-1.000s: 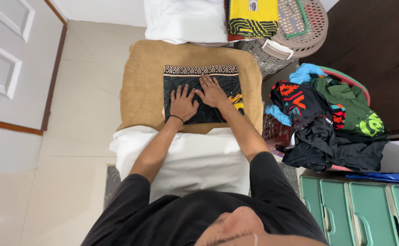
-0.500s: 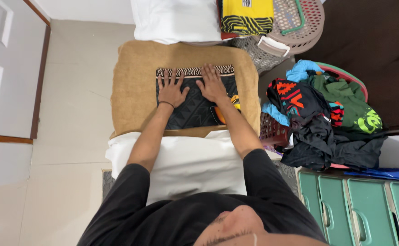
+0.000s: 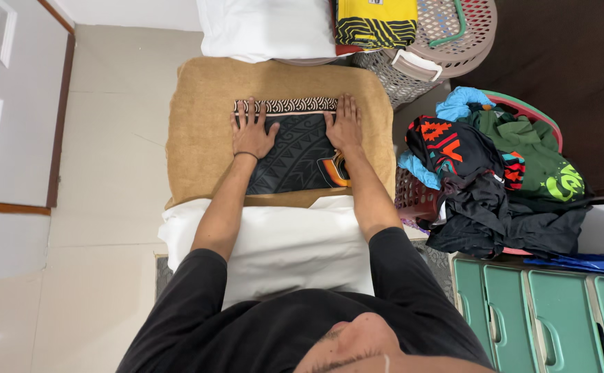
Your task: The person folds several pieces of clothing on a bed. They smooth and fold a yellow item, then a black tank top, and finally a black basketball jersey, placing each folded item on a growing stack.
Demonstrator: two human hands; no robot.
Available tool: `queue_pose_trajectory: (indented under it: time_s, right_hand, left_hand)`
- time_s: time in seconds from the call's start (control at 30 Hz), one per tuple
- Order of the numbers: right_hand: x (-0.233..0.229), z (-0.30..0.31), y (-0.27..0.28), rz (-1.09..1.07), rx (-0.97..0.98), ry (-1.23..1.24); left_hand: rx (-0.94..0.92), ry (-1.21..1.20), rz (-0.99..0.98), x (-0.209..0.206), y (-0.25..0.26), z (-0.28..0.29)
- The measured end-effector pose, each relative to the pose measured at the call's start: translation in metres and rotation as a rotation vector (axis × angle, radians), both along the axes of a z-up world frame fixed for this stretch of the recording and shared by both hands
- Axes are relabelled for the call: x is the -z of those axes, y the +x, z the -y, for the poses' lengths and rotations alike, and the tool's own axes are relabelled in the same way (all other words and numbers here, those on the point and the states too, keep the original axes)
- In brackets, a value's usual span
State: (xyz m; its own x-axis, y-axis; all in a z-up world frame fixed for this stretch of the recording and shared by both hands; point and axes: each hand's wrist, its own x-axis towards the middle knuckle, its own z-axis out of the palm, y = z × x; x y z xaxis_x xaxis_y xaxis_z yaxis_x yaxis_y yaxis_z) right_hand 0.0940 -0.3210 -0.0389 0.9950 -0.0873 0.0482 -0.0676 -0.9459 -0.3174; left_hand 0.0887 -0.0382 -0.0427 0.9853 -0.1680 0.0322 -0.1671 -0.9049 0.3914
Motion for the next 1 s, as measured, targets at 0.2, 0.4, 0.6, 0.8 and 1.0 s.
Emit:
queue_pose_trajectory:
  time_s: [0.2,0.4,0.6,0.8,1.0]
  right_hand:
    - [-0.005,0.006,-0.004,0.096,-0.024,0.053]
    - [-0.015,-0.013,-0.021,0.262,-0.263,0.096]
    - [-0.033,-0.069,-0.07,-0.025,-0.503,0.21]
    - [-0.046,-0.099,-0.101,0.06,-0.471,0.103]
    - [-0.047,-0.114,-0.108,-0.139,-0.481,-0.038]
  left_hand:
    - [-0.265,-0.568,0.284,0.003,0.012,-0.035]
    - [-0.314,-0.138,0.052,-0.015,-0.04,-0.06]
    - [-0.32,-0.325,-0.002,-0.023,-0.085,-0.056]
    - [-0.418,-0.626,-0.344,-0.008,-0.089,-0.055]
    - [-0.384,-0.763,-0.04,0.017,-0.09,-0.039]
